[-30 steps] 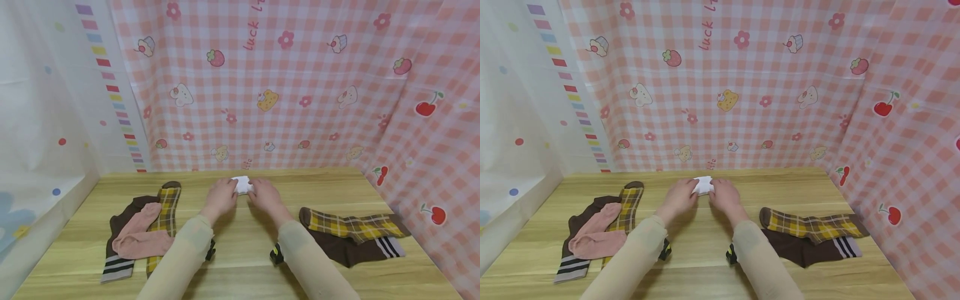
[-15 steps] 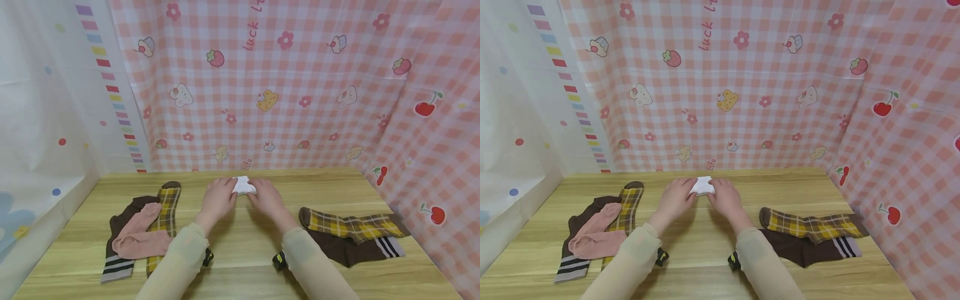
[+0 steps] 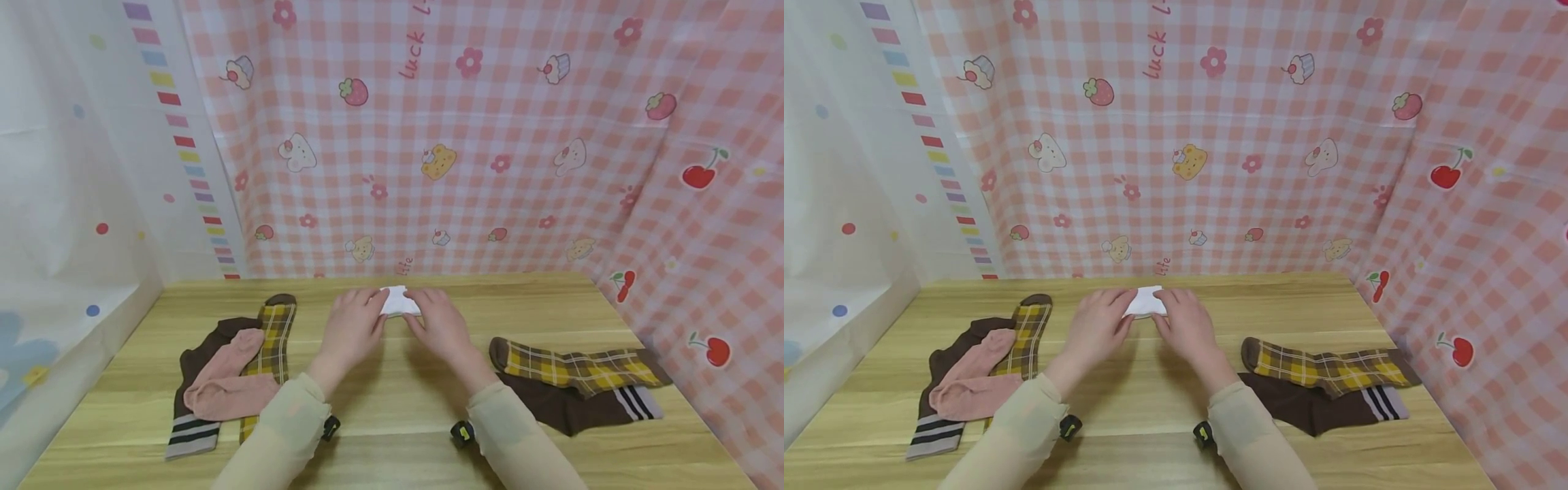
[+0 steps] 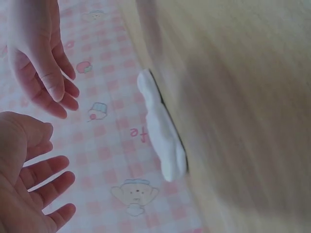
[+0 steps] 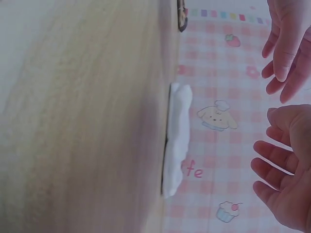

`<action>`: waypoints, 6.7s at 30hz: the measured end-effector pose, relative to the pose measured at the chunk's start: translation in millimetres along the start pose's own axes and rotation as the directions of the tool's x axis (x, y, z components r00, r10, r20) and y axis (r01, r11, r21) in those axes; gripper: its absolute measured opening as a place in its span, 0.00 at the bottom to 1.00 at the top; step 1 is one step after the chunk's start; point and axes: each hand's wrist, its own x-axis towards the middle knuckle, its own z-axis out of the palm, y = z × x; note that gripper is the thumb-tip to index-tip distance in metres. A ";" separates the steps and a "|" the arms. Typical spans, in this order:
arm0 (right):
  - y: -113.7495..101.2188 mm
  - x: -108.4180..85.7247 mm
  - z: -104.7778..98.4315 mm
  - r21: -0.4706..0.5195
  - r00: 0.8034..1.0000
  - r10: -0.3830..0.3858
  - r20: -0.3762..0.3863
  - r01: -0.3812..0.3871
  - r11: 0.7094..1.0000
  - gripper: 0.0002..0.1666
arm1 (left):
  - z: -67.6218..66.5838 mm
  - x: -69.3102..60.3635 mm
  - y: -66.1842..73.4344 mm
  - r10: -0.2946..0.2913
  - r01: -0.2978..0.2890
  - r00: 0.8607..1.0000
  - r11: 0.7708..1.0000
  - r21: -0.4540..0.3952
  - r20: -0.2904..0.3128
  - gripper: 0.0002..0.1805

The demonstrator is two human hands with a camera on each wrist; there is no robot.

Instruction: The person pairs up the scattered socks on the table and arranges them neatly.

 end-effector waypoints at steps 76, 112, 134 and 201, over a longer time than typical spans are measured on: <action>-113.4 2.9 23.5 0.170 0.983 -0.149 0.106 0.129 0.977 0.22 | -83.7 -97.5 -99.3 -0.098 0.099 0.995 0.995 0.014 -0.034 0.18; -143.6 4.0 58.9 0.207 0.885 -0.149 0.441 0.062 0.976 0.24 | -101.0 -133.7 -141.9 -0.289 0.325 0.892 0.945 -0.046 0.348 0.18; -163.0 6.0 79.0 0.114 0.861 -0.115 0.496 0.066 0.991 0.20 | -101.3 -145.6 -159.2 -0.372 0.466 0.771 0.883 -0.059 0.517 0.21; -144.3 7.6 95.8 0.427 0.835 0.121 0.537 -0.393 0.814 0.05 | -104.8 -161.5 -162.5 -0.467 0.708 0.706 0.492 -0.507 0.533 0.15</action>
